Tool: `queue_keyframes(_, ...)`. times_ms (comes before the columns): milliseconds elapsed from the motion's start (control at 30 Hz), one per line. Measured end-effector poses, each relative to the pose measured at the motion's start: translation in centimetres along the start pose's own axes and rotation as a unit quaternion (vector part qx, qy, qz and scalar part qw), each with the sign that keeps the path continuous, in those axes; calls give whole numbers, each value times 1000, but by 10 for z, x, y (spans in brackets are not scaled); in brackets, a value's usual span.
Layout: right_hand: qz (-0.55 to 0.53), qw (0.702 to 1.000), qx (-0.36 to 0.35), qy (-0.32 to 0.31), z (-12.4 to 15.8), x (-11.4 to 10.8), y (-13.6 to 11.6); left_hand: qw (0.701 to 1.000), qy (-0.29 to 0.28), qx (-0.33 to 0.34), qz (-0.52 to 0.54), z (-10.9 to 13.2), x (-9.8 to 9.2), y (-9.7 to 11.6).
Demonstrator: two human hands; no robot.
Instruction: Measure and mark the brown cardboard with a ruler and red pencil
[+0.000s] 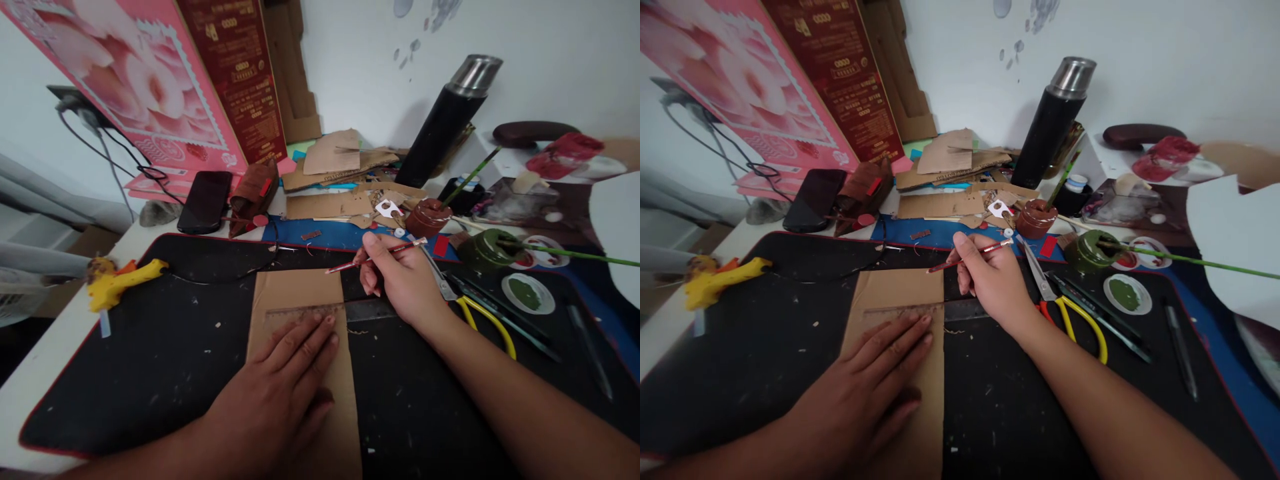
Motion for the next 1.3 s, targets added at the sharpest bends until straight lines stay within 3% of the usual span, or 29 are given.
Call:
queue_keyframes(100, 8, 1000, -1, 7, 1, -2, -4, 999, 35, -13, 12, 3, -10, -2)
queue_keyframes(233, 9, 1000, -2, -1, 2, 1, -7, 992, 87, -89, 20, 11, -20, -15)
queue_keyframes(400, 8, 1000, -4, -7, 4, 5, -9, 993, 70, -97, 18, 8, -13, -15)
queue_keyframes(667, -6, 1000, 4, -21, 6, 13, -6, 997, 42, -56, 19, 2, -7, -8)
queue_keyframes(800, -30, 998, 20, -45, 5, 20, 2, 996, 49, -69, 26, 2, -9, -10)
queue_keyframes(1067, -49, 998, 17, -26, 2, 12, 5, 995, 51, -81, 13, 4, -11, -12)
queue_keyframes(1300, -53, 998, 9, -43, 1, 17, 9, 995, 52, -87, 14, 5, -11, -13)
Point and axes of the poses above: each hand's wrist, its own z-axis away from the middle knuckle, its own x-axis out of the palm, y = z × x, the point moved 10 cm from there along -z, towards the middle knuckle, and after that the axes turned 12 degrees about -y, right-handed, at the moved point
